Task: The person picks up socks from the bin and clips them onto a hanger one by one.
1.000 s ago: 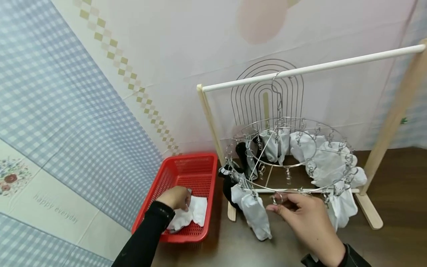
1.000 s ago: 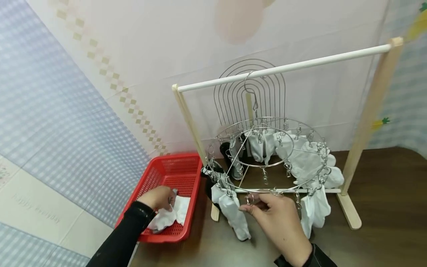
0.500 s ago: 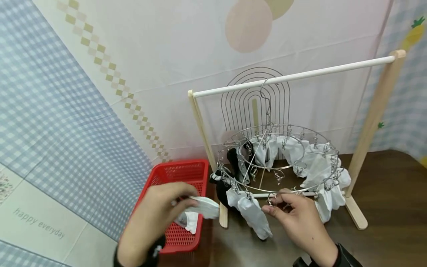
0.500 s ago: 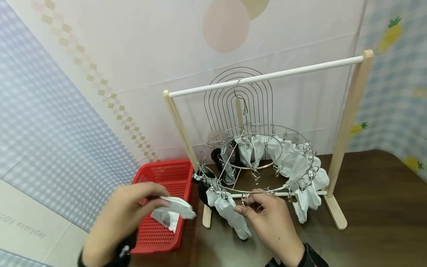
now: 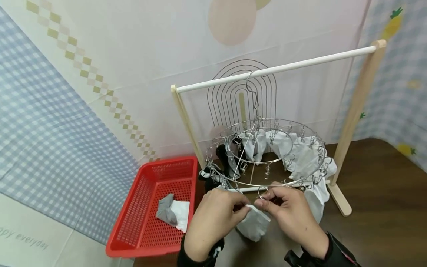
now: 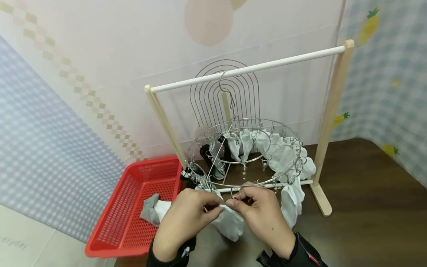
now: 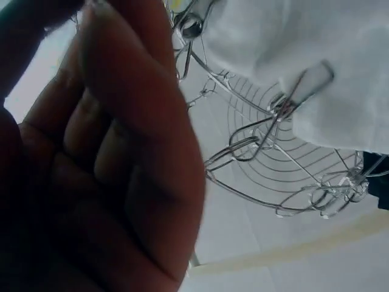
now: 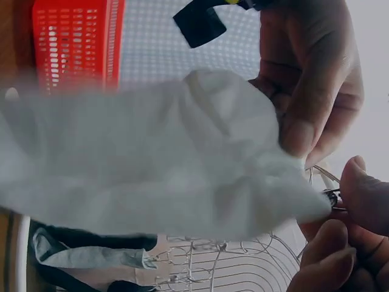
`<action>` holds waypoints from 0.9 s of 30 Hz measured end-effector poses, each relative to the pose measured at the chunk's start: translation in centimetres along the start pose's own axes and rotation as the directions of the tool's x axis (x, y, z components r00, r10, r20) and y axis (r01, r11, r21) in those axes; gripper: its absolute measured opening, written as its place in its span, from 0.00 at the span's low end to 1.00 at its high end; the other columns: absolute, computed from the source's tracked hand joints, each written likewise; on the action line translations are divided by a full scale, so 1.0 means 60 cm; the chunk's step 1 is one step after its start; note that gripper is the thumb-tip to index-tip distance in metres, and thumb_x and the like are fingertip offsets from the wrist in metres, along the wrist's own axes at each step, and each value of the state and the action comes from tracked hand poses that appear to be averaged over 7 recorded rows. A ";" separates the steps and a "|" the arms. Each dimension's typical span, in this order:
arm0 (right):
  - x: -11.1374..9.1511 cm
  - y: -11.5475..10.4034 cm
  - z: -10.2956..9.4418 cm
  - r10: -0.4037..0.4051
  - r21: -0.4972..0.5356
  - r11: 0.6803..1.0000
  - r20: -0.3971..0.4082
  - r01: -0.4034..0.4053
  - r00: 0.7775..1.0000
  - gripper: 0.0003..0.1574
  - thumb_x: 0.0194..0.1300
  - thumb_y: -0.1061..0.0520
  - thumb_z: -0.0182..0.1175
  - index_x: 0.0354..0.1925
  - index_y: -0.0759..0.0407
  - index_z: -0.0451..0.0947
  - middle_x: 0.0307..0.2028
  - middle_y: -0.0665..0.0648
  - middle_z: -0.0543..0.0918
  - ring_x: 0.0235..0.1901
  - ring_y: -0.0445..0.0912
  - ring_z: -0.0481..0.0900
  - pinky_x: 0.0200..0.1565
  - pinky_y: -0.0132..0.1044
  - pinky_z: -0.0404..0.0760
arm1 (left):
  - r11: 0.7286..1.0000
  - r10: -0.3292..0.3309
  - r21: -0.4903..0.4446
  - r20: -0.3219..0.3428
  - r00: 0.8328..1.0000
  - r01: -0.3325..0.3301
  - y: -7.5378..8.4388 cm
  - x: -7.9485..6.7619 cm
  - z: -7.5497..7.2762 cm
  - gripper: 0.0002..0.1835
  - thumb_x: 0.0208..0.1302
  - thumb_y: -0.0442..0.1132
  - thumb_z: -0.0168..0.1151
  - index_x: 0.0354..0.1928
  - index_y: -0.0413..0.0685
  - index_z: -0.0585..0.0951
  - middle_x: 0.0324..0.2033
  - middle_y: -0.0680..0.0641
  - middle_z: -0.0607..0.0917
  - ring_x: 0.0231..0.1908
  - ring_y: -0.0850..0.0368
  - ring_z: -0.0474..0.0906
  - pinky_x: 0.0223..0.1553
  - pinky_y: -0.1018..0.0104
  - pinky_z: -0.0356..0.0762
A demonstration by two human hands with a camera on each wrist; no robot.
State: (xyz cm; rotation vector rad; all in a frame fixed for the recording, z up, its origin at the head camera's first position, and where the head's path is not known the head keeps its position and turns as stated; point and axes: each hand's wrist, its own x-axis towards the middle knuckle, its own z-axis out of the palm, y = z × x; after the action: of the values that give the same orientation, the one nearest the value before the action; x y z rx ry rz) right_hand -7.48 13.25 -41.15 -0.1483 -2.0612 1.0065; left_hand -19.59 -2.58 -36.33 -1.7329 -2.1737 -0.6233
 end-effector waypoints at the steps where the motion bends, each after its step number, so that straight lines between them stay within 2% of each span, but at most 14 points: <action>1: 0.001 -0.001 0.000 0.005 0.015 1.000 0.003 -0.005 1.000 0.10 0.53 0.55 0.73 0.25 0.42 0.81 0.26 0.43 0.81 0.25 0.39 0.75 0.28 0.33 0.75 | 1.000 -0.004 -0.001 -0.002 1.000 0.004 0.000 0.002 0.002 0.03 0.56 0.45 0.71 0.32 0.65 0.88 0.24 0.68 0.84 0.22 0.79 0.67 0.24 0.76 0.70; 7: 0.000 -0.001 -0.002 0.053 0.042 0.998 0.034 -0.054 0.998 0.09 0.56 0.54 0.71 0.24 0.41 0.80 0.27 0.43 0.83 0.26 0.40 0.76 0.30 0.34 0.75 | 1.000 0.023 0.003 -0.017 1.000 -0.023 0.001 0.007 0.011 0.04 0.56 0.43 0.69 0.32 0.65 0.88 0.24 0.68 0.83 0.22 0.79 0.67 0.24 0.76 0.69; 15: 0.007 -0.002 -0.006 -0.029 0.065 0.998 0.014 0.028 0.999 0.09 0.53 0.58 0.72 0.25 0.44 0.82 0.26 0.44 0.81 0.26 0.40 0.76 0.29 0.31 0.74 | 0.995 0.083 -0.054 -0.036 0.996 -0.085 -0.002 0.011 0.005 0.07 0.57 0.43 0.68 0.37 0.67 0.88 0.25 0.68 0.84 0.20 0.78 0.65 0.22 0.79 0.66; 19: 0.009 -0.005 -0.009 -0.035 0.062 0.997 0.013 0.034 0.999 0.07 0.54 0.57 0.72 0.25 0.47 0.83 0.25 0.44 0.81 0.25 0.40 0.74 0.29 0.31 0.72 | 0.991 0.111 -0.071 -0.037 0.993 -0.113 -0.005 0.013 0.002 0.07 0.57 0.43 0.68 0.37 0.67 0.88 0.27 0.68 0.84 0.22 0.78 0.67 0.24 0.80 0.67; 23: 0.011 -0.007 -0.011 -0.029 0.077 0.997 0.022 0.027 0.999 0.06 0.55 0.57 0.71 0.25 0.49 0.83 0.27 0.45 0.83 0.27 0.41 0.77 0.30 0.31 0.74 | 0.987 0.130 -0.094 -0.034 0.991 -0.133 -0.007 0.015 -0.001 0.07 0.57 0.42 0.68 0.36 0.66 0.88 0.27 0.69 0.84 0.22 0.78 0.68 0.25 0.81 0.67; 27: 0.012 -0.009 -0.013 -0.023 0.102 0.995 0.035 0.019 0.999 0.07 0.55 0.58 0.71 0.25 0.48 0.82 0.27 0.46 0.83 0.27 0.42 0.77 0.30 0.32 0.76 | 0.986 0.140 -0.081 -0.066 0.988 -0.145 -0.004 0.018 -0.002 0.06 0.56 0.41 0.69 0.34 0.66 0.87 0.25 0.69 0.83 0.22 0.77 0.68 0.24 0.80 0.67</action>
State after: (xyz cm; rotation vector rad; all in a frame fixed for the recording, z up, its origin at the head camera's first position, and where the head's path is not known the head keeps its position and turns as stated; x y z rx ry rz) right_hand -7.29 13.66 -40.04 -0.0560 -2.0345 1.1060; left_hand -20.07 -1.77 -35.75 -1.8688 -1.9886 -0.7304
